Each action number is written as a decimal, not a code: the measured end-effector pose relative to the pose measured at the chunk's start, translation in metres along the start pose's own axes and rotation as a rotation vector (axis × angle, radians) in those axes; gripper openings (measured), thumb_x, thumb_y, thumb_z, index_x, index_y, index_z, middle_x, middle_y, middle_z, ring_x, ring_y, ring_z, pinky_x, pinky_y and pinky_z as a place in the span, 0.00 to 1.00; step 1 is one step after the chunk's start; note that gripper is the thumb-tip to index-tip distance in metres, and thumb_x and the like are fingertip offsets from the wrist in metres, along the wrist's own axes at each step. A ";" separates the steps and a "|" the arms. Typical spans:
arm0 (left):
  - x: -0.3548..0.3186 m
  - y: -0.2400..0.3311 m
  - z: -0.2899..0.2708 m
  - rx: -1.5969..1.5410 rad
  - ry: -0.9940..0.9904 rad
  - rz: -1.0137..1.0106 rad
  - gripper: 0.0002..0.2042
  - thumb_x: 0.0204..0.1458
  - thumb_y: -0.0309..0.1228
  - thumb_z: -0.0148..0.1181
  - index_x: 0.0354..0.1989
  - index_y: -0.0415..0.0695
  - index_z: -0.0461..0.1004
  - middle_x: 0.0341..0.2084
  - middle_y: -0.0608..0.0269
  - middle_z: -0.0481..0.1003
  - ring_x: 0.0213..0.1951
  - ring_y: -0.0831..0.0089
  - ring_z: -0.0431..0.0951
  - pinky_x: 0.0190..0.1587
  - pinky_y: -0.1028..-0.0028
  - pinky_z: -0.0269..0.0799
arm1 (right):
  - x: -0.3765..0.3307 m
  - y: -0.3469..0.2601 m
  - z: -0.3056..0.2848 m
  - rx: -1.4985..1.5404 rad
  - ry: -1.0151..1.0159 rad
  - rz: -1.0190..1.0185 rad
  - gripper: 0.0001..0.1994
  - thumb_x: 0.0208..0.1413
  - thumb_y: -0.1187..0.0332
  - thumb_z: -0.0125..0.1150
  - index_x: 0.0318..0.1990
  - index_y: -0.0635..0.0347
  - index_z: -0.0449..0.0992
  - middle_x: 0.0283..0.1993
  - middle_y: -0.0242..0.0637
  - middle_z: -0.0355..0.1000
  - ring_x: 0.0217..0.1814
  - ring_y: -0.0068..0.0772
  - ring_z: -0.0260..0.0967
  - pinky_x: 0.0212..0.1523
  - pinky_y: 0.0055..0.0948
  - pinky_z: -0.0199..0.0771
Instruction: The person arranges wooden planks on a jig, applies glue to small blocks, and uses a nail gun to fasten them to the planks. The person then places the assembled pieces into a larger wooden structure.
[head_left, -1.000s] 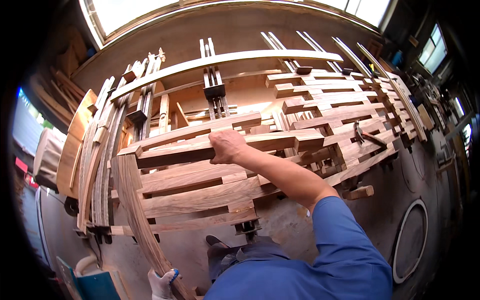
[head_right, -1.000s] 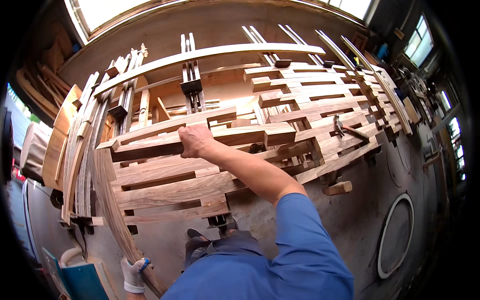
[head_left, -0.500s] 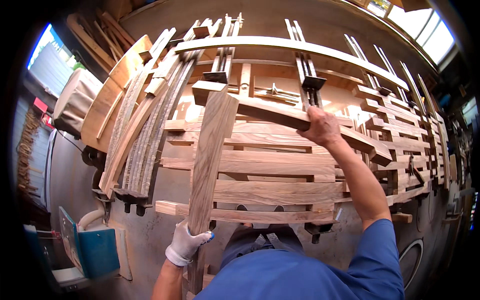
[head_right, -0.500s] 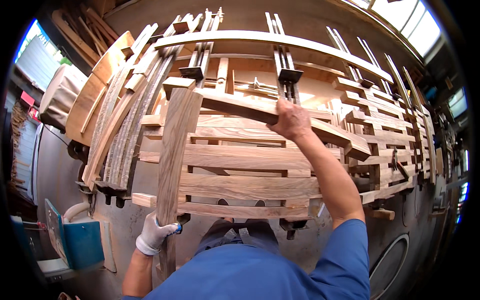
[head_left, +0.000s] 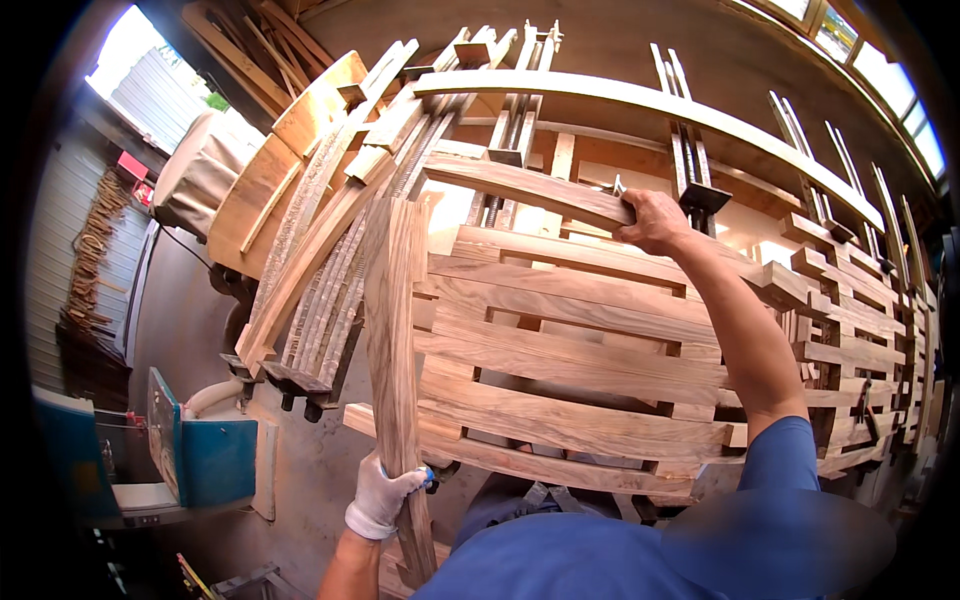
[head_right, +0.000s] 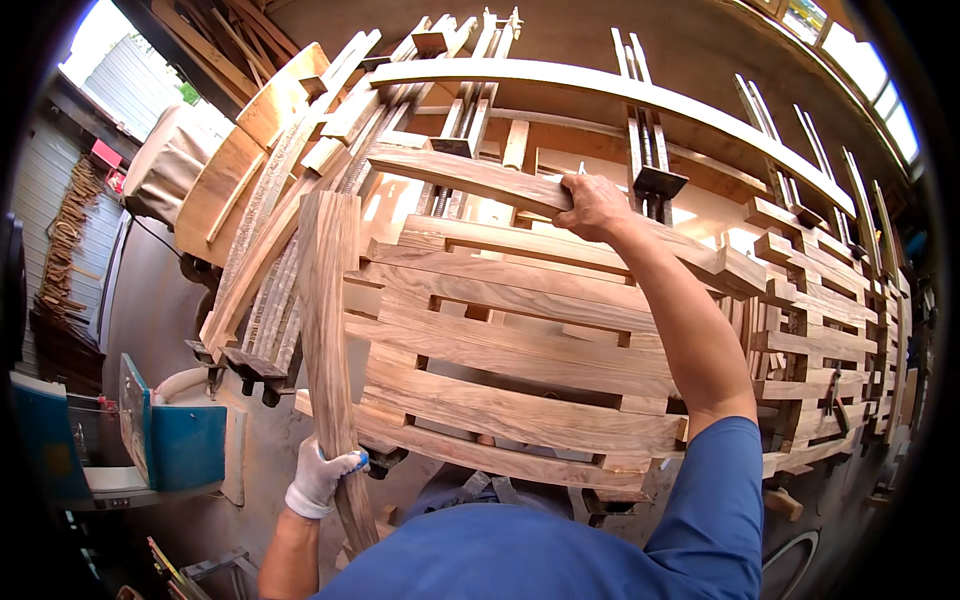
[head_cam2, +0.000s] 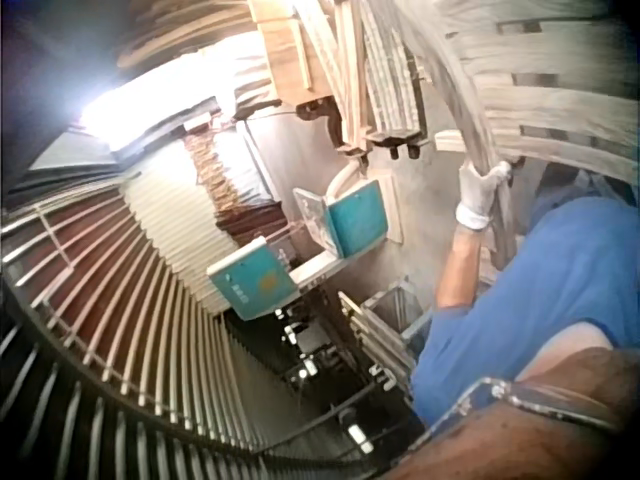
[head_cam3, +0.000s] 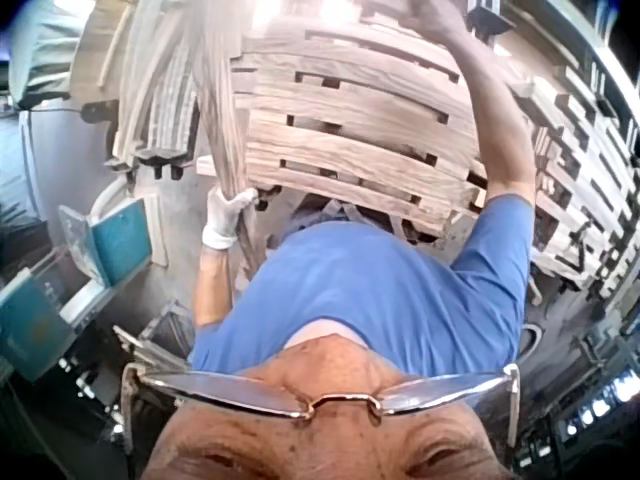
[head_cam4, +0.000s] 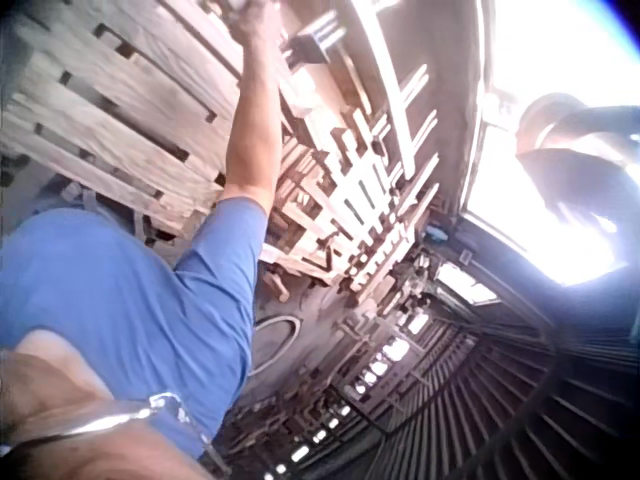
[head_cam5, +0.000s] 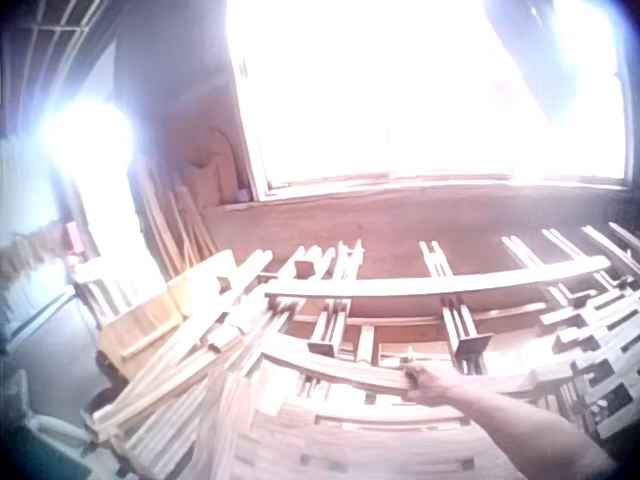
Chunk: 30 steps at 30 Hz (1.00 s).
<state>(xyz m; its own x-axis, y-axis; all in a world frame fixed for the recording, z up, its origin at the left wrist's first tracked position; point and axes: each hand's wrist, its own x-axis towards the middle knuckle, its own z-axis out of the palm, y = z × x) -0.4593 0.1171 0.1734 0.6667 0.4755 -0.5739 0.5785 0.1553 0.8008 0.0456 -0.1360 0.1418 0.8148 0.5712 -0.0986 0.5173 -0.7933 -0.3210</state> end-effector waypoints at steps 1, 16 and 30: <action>0.001 0.000 0.001 -0.012 0.011 -0.025 0.16 0.48 0.25 0.69 0.43 0.31 0.76 0.31 0.56 0.81 0.30 0.70 0.83 0.38 0.70 0.82 | 0.010 0.004 0.012 0.022 -0.002 -0.018 0.24 0.47 0.56 0.76 0.47 0.63 0.81 0.46 0.55 0.81 0.54 0.58 0.79 0.56 0.49 0.78; 0.009 -0.019 0.012 -0.073 0.073 -0.124 0.18 0.48 0.26 0.72 0.46 0.31 0.76 0.32 0.56 0.82 0.31 0.69 0.84 0.37 0.69 0.85 | 0.111 0.040 0.093 0.368 -0.392 -0.143 0.31 0.51 0.55 0.77 0.58 0.66 0.81 0.53 0.50 0.81 0.57 0.45 0.78 0.60 0.38 0.76; 0.029 -0.034 0.026 0.004 0.081 -0.089 0.17 0.45 0.23 0.68 0.43 0.28 0.77 0.29 0.54 0.81 0.27 0.67 0.84 0.33 0.69 0.85 | 0.125 0.016 0.108 0.117 -0.595 0.030 0.46 0.58 0.22 0.53 0.61 0.58 0.82 0.62 0.51 0.79 0.65 0.52 0.75 0.66 0.47 0.73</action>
<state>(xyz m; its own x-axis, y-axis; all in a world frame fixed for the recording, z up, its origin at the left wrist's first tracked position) -0.4478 0.1028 0.1249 0.5729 0.5281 -0.6269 0.6357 0.1965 0.7465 0.1274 -0.0550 0.0226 0.5250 0.5952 -0.6084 0.4363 -0.8020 -0.4081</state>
